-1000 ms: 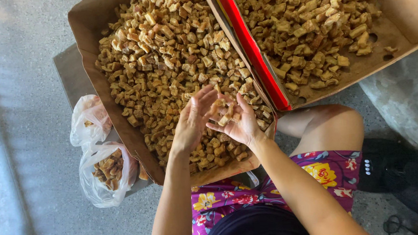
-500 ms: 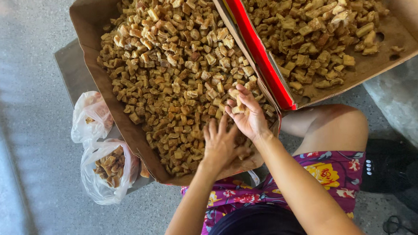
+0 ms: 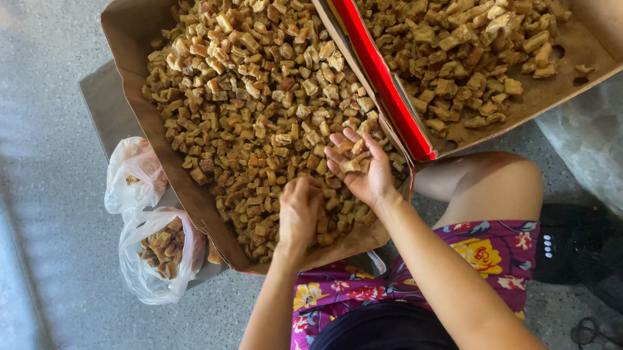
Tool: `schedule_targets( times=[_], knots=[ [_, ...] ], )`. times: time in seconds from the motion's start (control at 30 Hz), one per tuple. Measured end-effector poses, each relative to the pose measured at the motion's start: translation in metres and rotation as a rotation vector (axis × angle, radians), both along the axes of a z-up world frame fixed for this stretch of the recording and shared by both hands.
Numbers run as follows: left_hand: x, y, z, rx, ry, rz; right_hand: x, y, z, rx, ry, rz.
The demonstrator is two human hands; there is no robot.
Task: The person sits on the floor and sorts small, cubed, brown food items by hand. They scoop handfuls from a large cardboard box, inspect the pieces, and transfer them into a second cardboard box. The process is repetitive, involving continuous scooping and transferring between the two boxes.
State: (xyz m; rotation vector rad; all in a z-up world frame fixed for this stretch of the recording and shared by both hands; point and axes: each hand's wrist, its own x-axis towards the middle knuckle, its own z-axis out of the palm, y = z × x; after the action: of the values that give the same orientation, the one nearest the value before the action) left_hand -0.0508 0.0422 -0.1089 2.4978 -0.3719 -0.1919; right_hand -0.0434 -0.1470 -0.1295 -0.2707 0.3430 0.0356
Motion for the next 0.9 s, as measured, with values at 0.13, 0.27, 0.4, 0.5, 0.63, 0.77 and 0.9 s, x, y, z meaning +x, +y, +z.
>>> schedule_targets(
  times=[0.13,0.27,0.4,0.5,0.63,0.77,0.9],
  knots=[
    [0.026,0.000,0.057,-0.270,0.330,0.089,-0.003,0.002,0.003,0.100,-0.015,0.087],
    [0.031,-0.023,0.110,-0.287,0.259,-0.127,-0.005,0.003,-0.009,0.213,-0.177,0.160],
    [0.035,-0.034,0.112,-0.222,0.081,-0.307,-0.003,0.002,-0.012,0.207,-0.284,0.213],
    [0.047,-0.038,0.104,-0.422,0.150,-0.182,-0.004,0.004,0.005,0.072,-0.010,0.181],
    [0.048,-0.032,0.121,-0.438,0.410,0.041,-0.002,0.007,0.025,0.051,-0.042,0.220],
    [0.046,-0.039,0.127,-0.529,0.482,-0.108,-0.003,0.008,0.022,0.023,-0.075,0.246],
    [0.047,-0.047,0.122,-0.613,0.436,-0.249,-0.005,0.006,0.001,0.115,-0.083,0.244]
  ],
)
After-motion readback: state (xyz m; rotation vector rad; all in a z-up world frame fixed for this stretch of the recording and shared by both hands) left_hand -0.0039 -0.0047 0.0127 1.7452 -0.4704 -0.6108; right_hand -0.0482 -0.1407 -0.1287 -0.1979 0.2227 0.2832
